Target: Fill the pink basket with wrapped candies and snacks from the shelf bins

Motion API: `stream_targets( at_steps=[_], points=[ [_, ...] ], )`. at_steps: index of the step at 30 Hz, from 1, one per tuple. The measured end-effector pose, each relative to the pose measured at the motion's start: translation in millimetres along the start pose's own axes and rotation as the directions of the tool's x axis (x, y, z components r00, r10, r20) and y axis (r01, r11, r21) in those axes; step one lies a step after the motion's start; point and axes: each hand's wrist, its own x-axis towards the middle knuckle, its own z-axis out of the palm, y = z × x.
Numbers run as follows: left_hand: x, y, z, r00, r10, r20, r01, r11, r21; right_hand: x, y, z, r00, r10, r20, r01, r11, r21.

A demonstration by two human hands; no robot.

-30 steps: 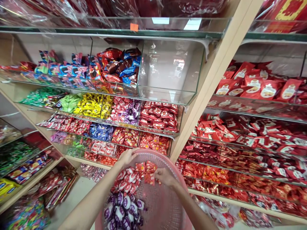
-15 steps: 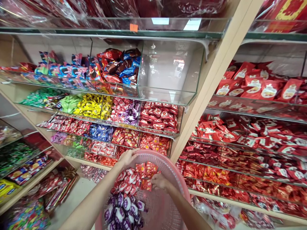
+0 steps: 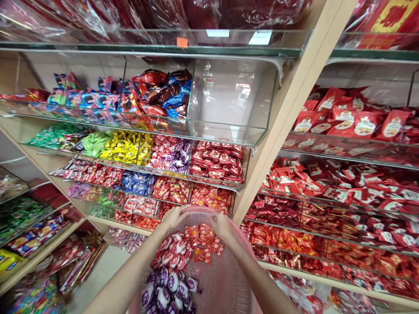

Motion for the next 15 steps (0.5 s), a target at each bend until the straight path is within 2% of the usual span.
stream_targets(
  at_steps=[3, 8, 15],
  points=[
    [-1.6, 1.5, -1.8, 1.0, -0.009, 0.008, 0.009, 1.0, -0.014, 24.4, -20.0, -9.3, 0.992, -0.069, -0.101, 0.047, 0.976, -0.213],
    [-4.3, 3.4, -5.5, 1.0, -0.02, 0.021, 0.021, 0.999, -0.031, 58.0, -34.4, 2.1, 0.994, 0.036, -0.103, -0.083, 0.862, -0.5],
    [-4.9, 3.0, -5.3, 0.999, -0.039, 0.03, 0.04, 0.999, -0.032, 81.1, -45.2, 26.8, 0.984, 0.158, -0.087, -0.179, 0.799, -0.575]
  ],
)
